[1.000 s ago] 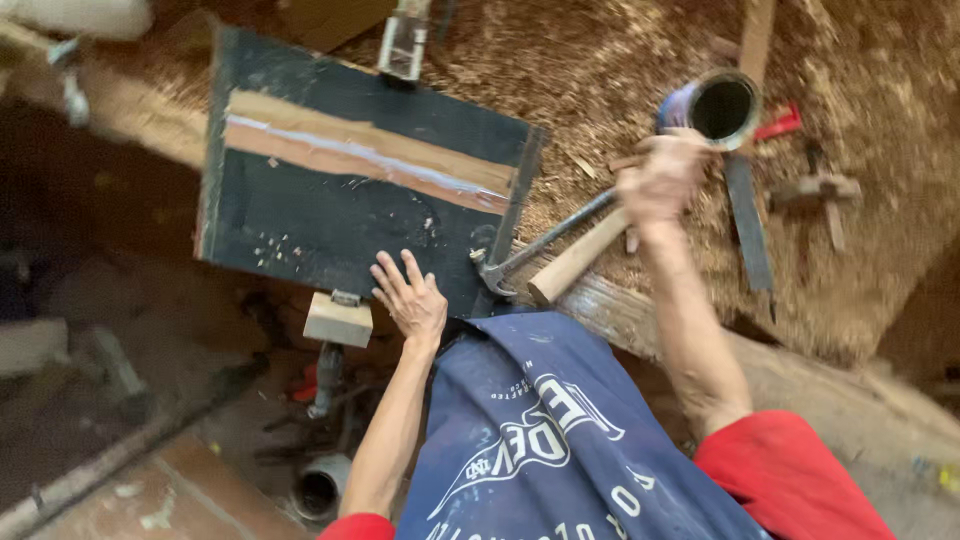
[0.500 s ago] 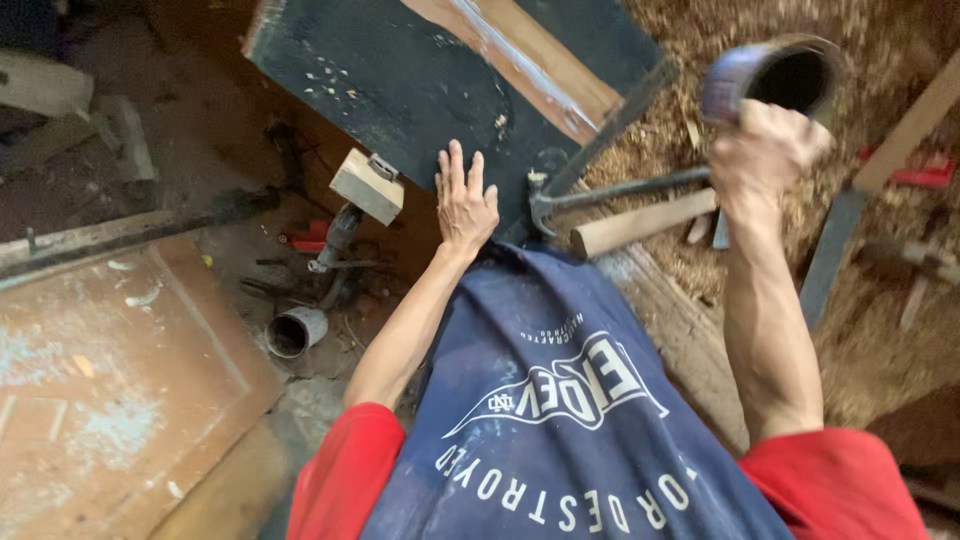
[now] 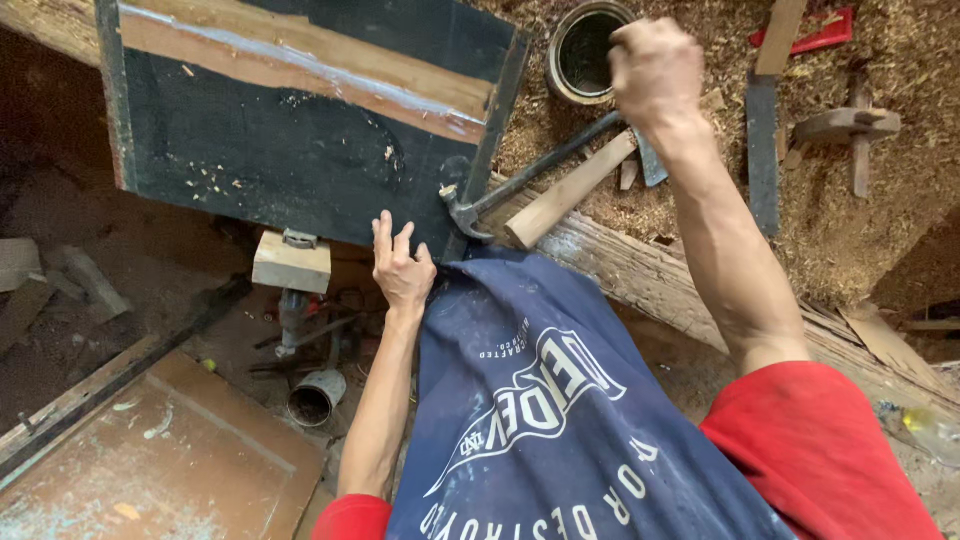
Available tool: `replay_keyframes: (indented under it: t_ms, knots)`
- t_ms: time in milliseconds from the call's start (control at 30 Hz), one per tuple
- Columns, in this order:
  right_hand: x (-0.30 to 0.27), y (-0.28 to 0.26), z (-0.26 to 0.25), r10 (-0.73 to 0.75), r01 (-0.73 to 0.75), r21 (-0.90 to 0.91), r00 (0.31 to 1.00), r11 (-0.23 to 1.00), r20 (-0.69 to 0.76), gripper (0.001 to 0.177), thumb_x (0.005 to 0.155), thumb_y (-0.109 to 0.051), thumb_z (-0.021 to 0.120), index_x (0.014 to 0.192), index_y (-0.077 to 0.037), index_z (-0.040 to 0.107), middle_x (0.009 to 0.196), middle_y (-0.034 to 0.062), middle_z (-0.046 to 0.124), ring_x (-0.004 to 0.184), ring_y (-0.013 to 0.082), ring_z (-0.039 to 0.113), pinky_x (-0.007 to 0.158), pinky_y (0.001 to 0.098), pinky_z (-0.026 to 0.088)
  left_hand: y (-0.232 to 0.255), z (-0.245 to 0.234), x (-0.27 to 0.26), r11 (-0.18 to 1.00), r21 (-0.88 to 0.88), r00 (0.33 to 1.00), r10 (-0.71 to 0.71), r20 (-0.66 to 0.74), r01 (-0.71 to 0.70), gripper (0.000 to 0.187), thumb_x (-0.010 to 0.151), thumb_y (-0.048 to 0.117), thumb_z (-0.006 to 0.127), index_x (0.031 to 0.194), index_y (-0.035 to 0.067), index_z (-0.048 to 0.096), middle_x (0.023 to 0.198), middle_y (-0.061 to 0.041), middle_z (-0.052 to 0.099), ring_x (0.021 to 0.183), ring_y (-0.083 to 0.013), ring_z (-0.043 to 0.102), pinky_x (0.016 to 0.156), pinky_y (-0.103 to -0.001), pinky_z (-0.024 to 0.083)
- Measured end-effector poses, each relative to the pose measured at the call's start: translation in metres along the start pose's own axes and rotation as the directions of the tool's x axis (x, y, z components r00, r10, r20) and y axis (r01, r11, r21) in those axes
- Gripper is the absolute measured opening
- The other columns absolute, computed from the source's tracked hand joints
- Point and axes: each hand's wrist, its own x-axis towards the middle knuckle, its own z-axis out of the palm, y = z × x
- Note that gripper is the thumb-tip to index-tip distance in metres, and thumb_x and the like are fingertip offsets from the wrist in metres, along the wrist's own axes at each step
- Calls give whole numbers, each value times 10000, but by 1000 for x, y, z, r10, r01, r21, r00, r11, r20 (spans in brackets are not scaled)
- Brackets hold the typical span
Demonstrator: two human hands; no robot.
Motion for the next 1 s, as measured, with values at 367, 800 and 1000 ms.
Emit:
replay_keyframes:
  t_ms: [367,800,1000]
  knots:
    - [82,11,126,165,-19,-266,825,964,540,221,803,-53,716,988,65,741,1074,319,690,1007,429,686,834,483,569,16,-7,7,995,-3,995,-104,6,104,454,741,35,763,1192,52,708,1491,-185,512,1395,-424,503,1060,-442,525]
    - [72,30,89,-117,250,-202,852,947,510,137,898,6,631,942,83,736,866,288,734,724,345,719,623,422,599,7,-7,8,988,-112,994,-111,-10,109,391,772,89,781,1161,87,730,1427,-161,580,1367,-430,513,1060,-451,510]
    - [34,7,33,-212,217,9,944,976,253,226,1073,-24,562,920,62,704,829,194,748,652,257,721,600,352,565,23,-17,12,954,-277,989,-135,-53,116,305,825,115,764,1128,88,750,1280,-119,693,1182,-319,673,985,-393,561]
